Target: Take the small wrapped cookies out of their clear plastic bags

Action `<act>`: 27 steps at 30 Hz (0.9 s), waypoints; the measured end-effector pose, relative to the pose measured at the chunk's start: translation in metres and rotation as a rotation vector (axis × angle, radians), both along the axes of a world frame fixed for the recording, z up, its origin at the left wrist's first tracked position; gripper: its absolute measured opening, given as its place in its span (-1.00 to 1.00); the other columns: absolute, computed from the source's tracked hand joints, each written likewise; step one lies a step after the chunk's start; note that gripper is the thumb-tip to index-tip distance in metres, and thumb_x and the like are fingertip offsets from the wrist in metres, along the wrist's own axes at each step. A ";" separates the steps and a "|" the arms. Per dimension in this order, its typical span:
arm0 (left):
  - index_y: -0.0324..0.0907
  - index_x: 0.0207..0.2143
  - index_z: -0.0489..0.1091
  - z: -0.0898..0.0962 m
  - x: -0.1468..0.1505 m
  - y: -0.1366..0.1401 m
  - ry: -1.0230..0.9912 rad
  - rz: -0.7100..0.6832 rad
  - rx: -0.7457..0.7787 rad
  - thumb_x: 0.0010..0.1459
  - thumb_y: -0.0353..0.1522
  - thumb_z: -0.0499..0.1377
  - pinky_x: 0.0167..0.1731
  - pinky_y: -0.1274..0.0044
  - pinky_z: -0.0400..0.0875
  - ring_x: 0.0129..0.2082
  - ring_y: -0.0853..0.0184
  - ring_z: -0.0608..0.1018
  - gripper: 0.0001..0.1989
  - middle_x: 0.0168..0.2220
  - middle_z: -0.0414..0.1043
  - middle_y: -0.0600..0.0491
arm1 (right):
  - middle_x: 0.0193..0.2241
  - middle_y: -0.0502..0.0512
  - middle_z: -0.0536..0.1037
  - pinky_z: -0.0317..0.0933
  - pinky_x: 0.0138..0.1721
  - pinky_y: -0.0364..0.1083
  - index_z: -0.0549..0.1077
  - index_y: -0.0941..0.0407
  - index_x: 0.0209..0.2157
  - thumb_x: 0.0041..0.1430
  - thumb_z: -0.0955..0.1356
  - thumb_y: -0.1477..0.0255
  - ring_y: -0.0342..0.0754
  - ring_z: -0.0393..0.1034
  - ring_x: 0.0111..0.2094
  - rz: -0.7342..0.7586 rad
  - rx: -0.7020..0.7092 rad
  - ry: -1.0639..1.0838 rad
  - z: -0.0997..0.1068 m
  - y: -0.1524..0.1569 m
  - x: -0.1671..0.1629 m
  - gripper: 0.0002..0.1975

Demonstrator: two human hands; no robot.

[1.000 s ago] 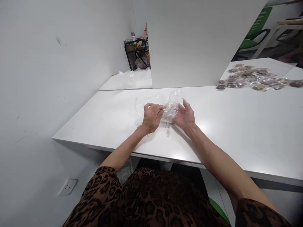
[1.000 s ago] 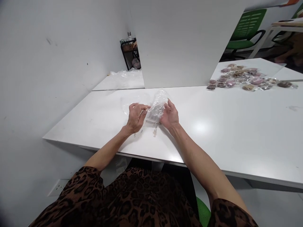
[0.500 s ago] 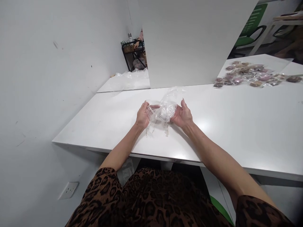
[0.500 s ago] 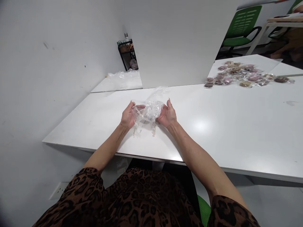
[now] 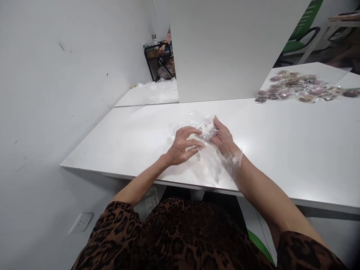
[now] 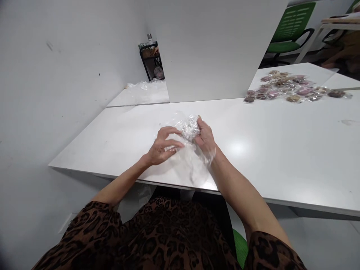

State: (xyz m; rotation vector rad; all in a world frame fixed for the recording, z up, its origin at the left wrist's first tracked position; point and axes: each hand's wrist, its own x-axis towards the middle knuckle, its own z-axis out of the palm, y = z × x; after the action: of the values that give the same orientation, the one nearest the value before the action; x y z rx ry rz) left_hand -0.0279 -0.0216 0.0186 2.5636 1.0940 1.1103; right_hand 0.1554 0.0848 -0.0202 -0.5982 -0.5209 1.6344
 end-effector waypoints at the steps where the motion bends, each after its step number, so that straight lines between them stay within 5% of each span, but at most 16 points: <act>1: 0.00 -0.19 0.63 -0.002 -0.004 -0.007 0.097 -0.065 0.013 0.25 -0.33 0.24 0.31 0.13 0.15 0.26 0.09 0.39 -0.85 0.12 0.54 -0.01 | -0.46 -0.07 0.60 0.52 -0.26 -0.08 0.52 0.07 -0.34 0.14 0.55 0.37 -0.09 0.54 -0.38 -0.056 -0.046 0.013 0.002 0.003 0.001 -0.83; 5: -0.03 -0.03 0.59 -0.003 -0.022 -0.029 0.366 -0.259 -0.064 0.24 -0.20 0.27 0.32 0.00 0.10 0.20 0.01 0.48 -0.72 0.10 0.58 -0.04 | -0.49 -0.10 0.57 0.51 -0.27 -0.12 0.50 0.09 -0.35 0.18 0.52 0.48 -0.16 0.47 -0.46 -0.144 -0.122 0.048 0.009 0.009 0.000 -0.87; 8: -0.09 0.08 0.54 0.008 -0.027 -0.037 0.240 -0.255 -0.146 0.38 -0.10 0.13 0.24 0.10 0.28 0.13 0.10 0.55 -0.61 0.19 0.51 -0.12 | -0.50 -0.10 0.55 0.51 -0.29 -0.13 0.53 0.12 -0.31 0.18 0.51 0.50 -0.17 0.44 -0.49 -0.092 -0.112 0.022 0.011 0.003 -0.004 -0.90; 12: -0.06 0.04 0.55 0.028 -0.014 -0.030 -0.117 0.030 -0.100 0.48 -0.13 -0.05 0.20 0.22 0.36 0.18 0.20 0.50 -0.58 0.15 0.51 -0.10 | -0.48 -0.07 0.55 0.50 -0.29 -0.15 0.53 0.12 -0.29 0.19 0.49 0.53 -0.17 0.45 -0.46 -0.041 -0.094 -0.011 0.012 -0.005 -0.008 -0.91; 14: -0.04 0.09 0.51 0.035 -0.008 -0.020 -0.126 0.214 -0.066 0.41 -0.06 0.08 0.26 0.18 0.29 0.23 0.13 0.45 -0.60 0.17 0.49 -0.09 | -0.45 -0.05 0.57 0.51 -0.27 -0.15 0.53 0.11 -0.28 0.20 0.48 0.53 -0.16 0.48 -0.42 -0.039 -0.084 -0.023 0.012 -0.006 -0.009 -0.91; 18: -0.03 0.27 0.36 0.041 -0.007 0.004 0.028 0.427 -0.211 0.15 0.02 0.32 0.23 0.07 0.24 0.22 -0.04 0.42 -0.30 0.22 0.45 -0.14 | -0.39 -0.03 0.59 0.52 -0.26 -0.14 0.54 0.11 -0.21 0.24 0.46 0.53 -0.15 0.50 -0.38 -0.039 -0.103 -0.063 0.012 -0.005 -0.008 -0.91; 20: -0.10 0.15 0.45 0.043 -0.011 0.014 0.107 0.438 -0.366 0.16 -0.05 0.31 0.16 0.11 0.30 0.03 0.03 0.52 -0.44 -0.01 0.57 -0.10 | -0.41 -0.04 0.57 0.51 -0.26 -0.15 0.54 0.12 -0.21 0.25 0.45 0.53 -0.16 0.48 -0.40 -0.022 -0.117 -0.076 0.012 -0.005 -0.006 -0.92; 23: -0.15 -0.30 0.53 0.050 -0.018 0.024 0.146 0.400 -0.489 0.23 -0.19 0.24 -0.01 0.28 0.39 -0.25 0.23 0.53 -0.78 -0.33 0.54 0.00 | -0.43 -0.04 0.55 0.51 -0.28 -0.17 0.54 0.14 -0.23 0.26 0.44 0.53 -0.18 0.46 -0.43 0.001 -0.132 -0.102 0.012 -0.005 -0.004 -0.95; 27: -0.18 -0.48 0.38 0.072 -0.015 0.032 -0.098 0.342 -0.529 0.20 -0.23 0.26 -0.22 0.44 0.41 -0.35 0.34 0.49 -0.73 -0.36 0.47 0.02 | -0.41 -0.02 0.57 0.48 -0.37 -0.18 0.52 0.13 -0.26 0.25 0.45 0.52 -0.16 0.46 -0.44 0.029 -0.134 -0.146 0.010 -0.005 -0.006 -0.96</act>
State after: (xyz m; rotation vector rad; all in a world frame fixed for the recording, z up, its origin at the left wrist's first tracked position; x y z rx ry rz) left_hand -0.0431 0.0106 0.0904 1.9449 1.5872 0.8443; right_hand 0.1498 0.0799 -0.0106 -0.8174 -0.5310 1.6701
